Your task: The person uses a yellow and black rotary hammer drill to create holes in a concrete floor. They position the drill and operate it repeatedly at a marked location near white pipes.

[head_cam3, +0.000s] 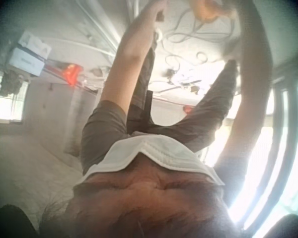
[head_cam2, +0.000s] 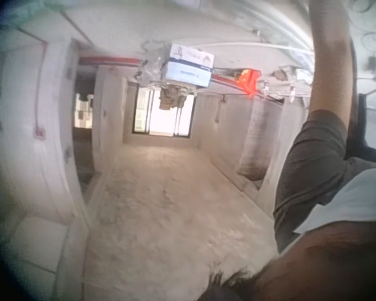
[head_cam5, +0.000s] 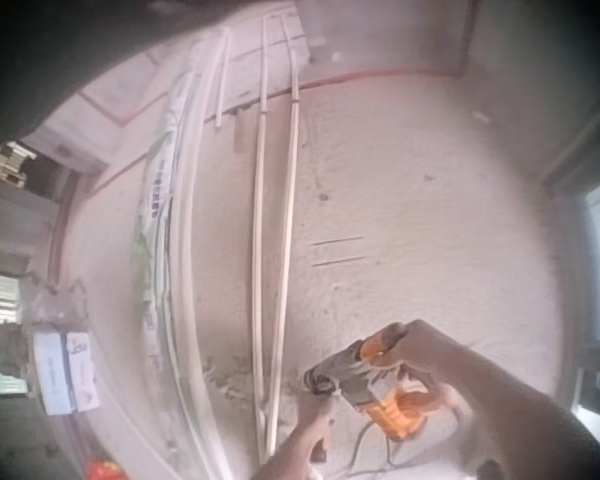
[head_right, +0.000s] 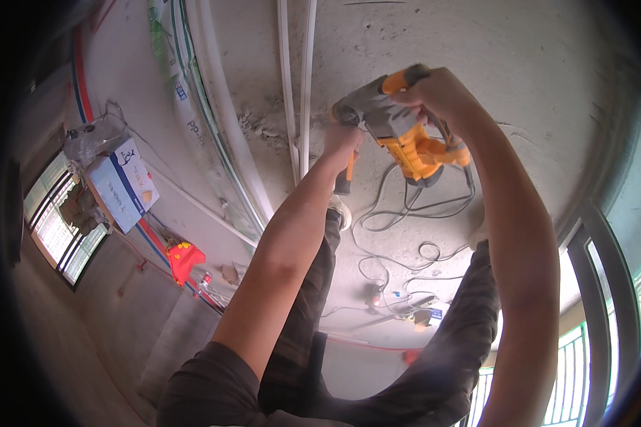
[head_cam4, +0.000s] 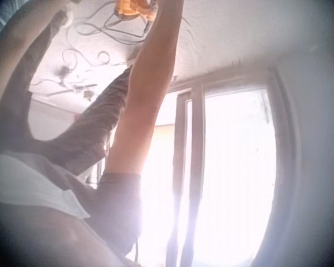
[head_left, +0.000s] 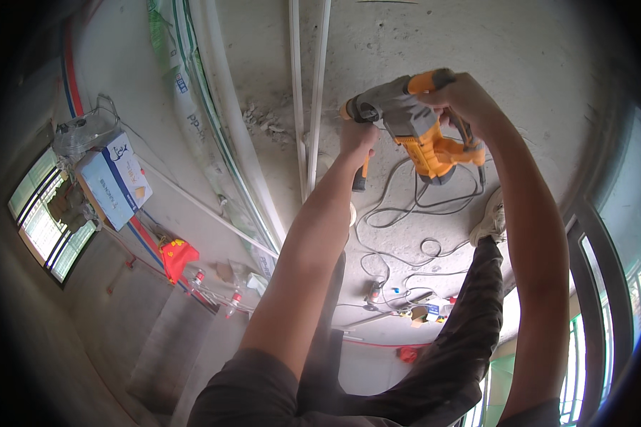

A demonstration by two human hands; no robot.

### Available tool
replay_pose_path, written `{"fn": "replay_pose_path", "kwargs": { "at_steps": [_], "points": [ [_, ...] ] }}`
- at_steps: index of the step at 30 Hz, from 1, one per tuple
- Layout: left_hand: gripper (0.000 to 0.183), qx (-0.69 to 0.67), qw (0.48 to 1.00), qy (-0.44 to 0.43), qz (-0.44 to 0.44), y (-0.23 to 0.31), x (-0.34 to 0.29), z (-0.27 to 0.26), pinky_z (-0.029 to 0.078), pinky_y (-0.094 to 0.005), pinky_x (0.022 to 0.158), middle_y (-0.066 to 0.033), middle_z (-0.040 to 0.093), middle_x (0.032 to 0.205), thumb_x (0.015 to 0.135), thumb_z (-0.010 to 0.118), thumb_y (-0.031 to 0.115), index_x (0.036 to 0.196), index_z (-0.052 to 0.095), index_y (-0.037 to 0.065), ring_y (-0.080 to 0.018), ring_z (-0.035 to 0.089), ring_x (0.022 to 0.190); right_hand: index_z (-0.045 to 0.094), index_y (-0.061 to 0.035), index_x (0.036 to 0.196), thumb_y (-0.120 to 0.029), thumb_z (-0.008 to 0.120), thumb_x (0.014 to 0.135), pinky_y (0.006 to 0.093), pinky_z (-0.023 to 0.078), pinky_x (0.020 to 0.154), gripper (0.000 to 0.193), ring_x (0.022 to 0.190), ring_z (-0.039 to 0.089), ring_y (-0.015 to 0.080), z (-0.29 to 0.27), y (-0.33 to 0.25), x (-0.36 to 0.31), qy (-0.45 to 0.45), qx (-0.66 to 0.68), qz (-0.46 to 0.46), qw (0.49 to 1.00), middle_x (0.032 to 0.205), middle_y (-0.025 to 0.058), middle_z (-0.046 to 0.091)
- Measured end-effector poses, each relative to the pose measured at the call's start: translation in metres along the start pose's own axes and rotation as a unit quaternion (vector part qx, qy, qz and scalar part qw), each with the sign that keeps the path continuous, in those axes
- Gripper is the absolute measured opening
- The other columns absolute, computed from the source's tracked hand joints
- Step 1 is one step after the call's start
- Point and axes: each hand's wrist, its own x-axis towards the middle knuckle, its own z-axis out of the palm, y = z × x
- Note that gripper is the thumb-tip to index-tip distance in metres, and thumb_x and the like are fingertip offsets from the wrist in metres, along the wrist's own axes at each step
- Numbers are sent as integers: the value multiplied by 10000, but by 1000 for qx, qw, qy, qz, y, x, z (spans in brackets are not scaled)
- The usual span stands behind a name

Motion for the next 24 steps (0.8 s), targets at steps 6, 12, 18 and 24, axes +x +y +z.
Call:
{"fn": "replay_pose_path", "kwargs": {
  "at_steps": [6, 12, 18, 24],
  "points": [
    [195, 29, 999, 26, 30, -5, -15, -29, 517, -402, 471, -141, 674, 764, 787, 685, 67, 943, 696, -47, -257, 659, 557, 750, 21, 914, -183, 906, 849, 306, 488, 549, 266, 582, 609, 137, 30, 17, -6, 13, 35, 20, 999, 723, 43, 666],
    [431, 209, 973, 37, 88, -78, -25, -31, 572, -540, 906, -259, 781, 986, 902, 759, 410, 1059, 770, 9, -475, 741, 1034, 751, 4, 1030, -137, 839, 919, 288, 519, 617, 199, 676, 639, 96, 87, 145, -86, 31, 154, -54, 986, 848, 17, 727],
    [332, 212, 933, 4, 291, -131, -103, -19, 563, -548, 836, -246, 766, 950, 916, 753, 317, 1076, 730, 27, -484, 731, 988, 703, 36, 1212, -230, 864, 929, 305, 563, 790, 421, 899, 714, 122, 130, 156, -254, 98, 224, 10, 970, 1001, 70, 773],
    [294, 224, 908, -37, 352, -120, -111, 7, 567, -540, 834, -246, 760, 941, 892, 788, 267, 1056, 729, 29, -477, 729, 988, 699, 19, 1169, -252, 884, 906, 322, 551, 766, 421, 830, 700, 137, 142, 145, -285, 152, 211, 13, 966, 949, 72, 757]
  ]
}}
